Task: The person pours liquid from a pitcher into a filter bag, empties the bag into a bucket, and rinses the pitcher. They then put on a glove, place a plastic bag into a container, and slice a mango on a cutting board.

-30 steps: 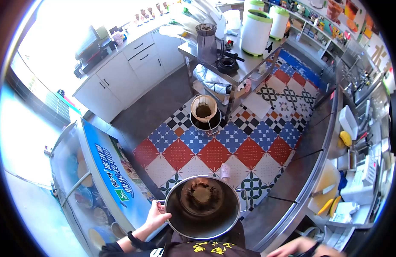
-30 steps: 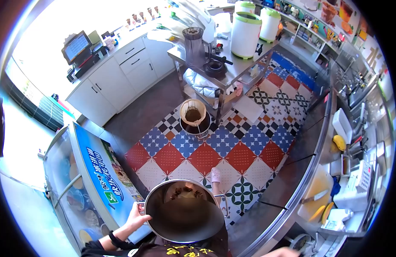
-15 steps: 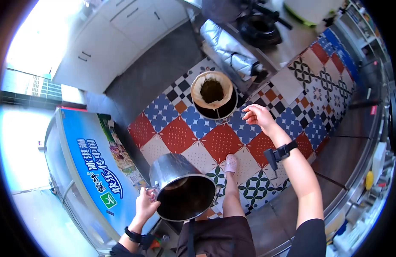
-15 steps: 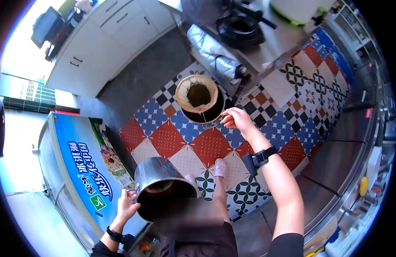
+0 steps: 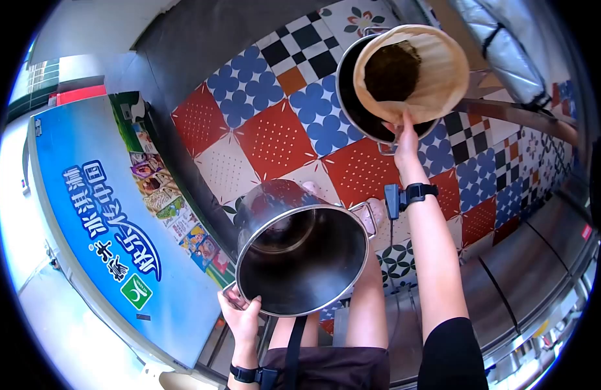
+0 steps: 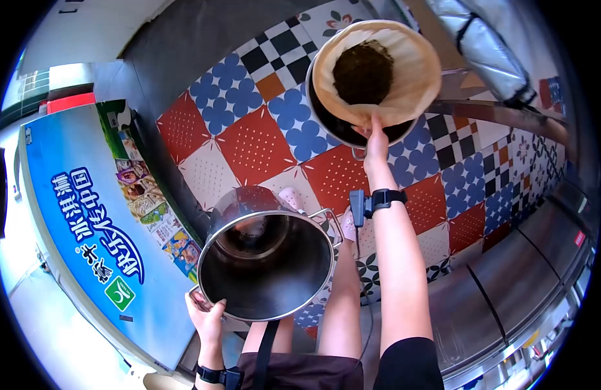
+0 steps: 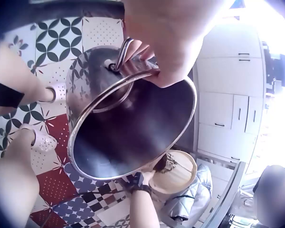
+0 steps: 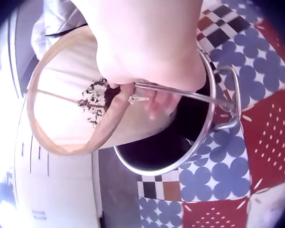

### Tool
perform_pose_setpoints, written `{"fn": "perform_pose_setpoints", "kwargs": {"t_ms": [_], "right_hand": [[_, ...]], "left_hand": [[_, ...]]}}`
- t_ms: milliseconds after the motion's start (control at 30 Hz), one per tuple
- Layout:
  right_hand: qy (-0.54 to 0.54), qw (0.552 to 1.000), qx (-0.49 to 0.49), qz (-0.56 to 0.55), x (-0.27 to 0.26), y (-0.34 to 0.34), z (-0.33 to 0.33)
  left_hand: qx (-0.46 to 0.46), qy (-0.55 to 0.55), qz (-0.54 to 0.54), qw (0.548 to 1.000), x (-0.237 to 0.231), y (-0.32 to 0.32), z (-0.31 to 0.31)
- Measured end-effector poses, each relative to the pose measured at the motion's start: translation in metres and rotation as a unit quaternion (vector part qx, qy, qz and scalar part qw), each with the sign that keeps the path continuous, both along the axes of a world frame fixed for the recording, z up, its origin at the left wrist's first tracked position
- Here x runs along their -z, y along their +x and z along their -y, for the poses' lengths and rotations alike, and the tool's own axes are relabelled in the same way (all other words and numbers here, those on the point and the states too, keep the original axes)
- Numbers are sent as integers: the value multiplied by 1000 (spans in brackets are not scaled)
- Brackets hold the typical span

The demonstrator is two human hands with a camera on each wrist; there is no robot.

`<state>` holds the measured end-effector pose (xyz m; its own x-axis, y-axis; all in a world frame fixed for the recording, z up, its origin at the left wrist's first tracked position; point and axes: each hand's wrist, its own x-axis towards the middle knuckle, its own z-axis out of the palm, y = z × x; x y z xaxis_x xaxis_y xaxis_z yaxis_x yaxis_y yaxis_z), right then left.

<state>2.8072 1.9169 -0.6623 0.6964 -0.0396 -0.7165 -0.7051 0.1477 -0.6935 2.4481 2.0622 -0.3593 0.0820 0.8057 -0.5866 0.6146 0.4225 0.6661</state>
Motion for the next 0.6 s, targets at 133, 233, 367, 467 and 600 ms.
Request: {"fn": "perform_pose_setpoints", "kwargs": {"t_ms": [133, 233, 367, 467, 600], "right_hand": [[-57, 989, 131, 38, 27, 2, -12], [-67, 985, 124, 103, 41, 1, -6], [-95, 976, 101, 168, 12, 17, -4], [-93, 968, 53, 228, -3, 36, 21], [-57, 976, 30, 206, -48, 43, 50]], "left_hand": [[8, -23, -53, 998, 17, -9, -28], [23, -27, -76, 996, 21, -4, -40], [-13, -8, -43, 999, 16, 4, -45], [13, 2, -84, 996, 19, -4, -49], [-16, -42, -49, 998, 28, -7, -53]]}}
